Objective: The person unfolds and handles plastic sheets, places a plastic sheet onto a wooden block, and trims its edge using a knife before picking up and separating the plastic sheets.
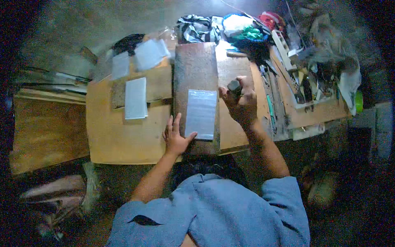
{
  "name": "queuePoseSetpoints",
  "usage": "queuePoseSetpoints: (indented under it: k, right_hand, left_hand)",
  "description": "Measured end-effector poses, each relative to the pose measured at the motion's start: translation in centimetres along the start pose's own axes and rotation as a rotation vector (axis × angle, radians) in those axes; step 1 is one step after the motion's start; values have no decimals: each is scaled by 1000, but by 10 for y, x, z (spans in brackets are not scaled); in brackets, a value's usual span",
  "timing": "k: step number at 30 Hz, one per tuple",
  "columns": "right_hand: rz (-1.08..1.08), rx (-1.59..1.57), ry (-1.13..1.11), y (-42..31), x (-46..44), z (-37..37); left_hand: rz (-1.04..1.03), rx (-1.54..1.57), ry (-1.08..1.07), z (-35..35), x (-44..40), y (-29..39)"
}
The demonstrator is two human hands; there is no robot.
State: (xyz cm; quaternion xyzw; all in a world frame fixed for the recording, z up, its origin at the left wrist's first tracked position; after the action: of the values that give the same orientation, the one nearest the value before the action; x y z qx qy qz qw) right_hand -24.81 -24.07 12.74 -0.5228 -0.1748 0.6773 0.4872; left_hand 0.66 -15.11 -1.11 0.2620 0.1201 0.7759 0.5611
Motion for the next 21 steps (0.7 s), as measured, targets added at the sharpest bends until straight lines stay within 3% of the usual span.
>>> queuePoseSetpoints:
  k: [1,2,5,6,9,12,15,18,19,21]
  right_hand:
    - [42,197,-106,2,2,-7]
    - [-44,147,-196,9,7,-15]
    - [129,225,-328,22,22,-31]
    - [67,213,-372,30,27,-35]
    - [192,290,-350,38,37,-40]
    - [145,308,-393,51,43,-50]
    - [159,283,-413,68,53,-63]
    - [152,275,-460,76,68,-79]
    - [165,270,-460,73,71,-82]
    - [186,341,-443,67,77,-86]
  left_hand:
    - [6,-4,24,0,-1,0]
    - [11,37,59,-2,-4,-4]
    - [98,47,124,4,-6,-8]
    - [116,60,138,1,-8,-18]
    - [146,109,195,9,-6,-32]
    - [144,119,167,8,-13,-49]
    - [266,295,16,12,-13,-58]
    - [326,623,223,45,0,-67]
    - [326,627,237,55,-1,-71]
    - [242,625,465,92,4,-81]
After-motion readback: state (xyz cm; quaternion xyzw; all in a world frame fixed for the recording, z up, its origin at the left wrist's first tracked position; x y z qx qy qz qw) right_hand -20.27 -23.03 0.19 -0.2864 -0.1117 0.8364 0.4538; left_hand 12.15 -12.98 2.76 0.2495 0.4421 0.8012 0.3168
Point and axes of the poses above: each hand's wrist, its own x-axis away from the middle knuckle, its own z-axis out of the back of the hand, y = z × x, the point moved 8 cm from there along -x, towards the middle knuckle, and after that the axes turned 15 degrees about z, right-handed, at the moved point
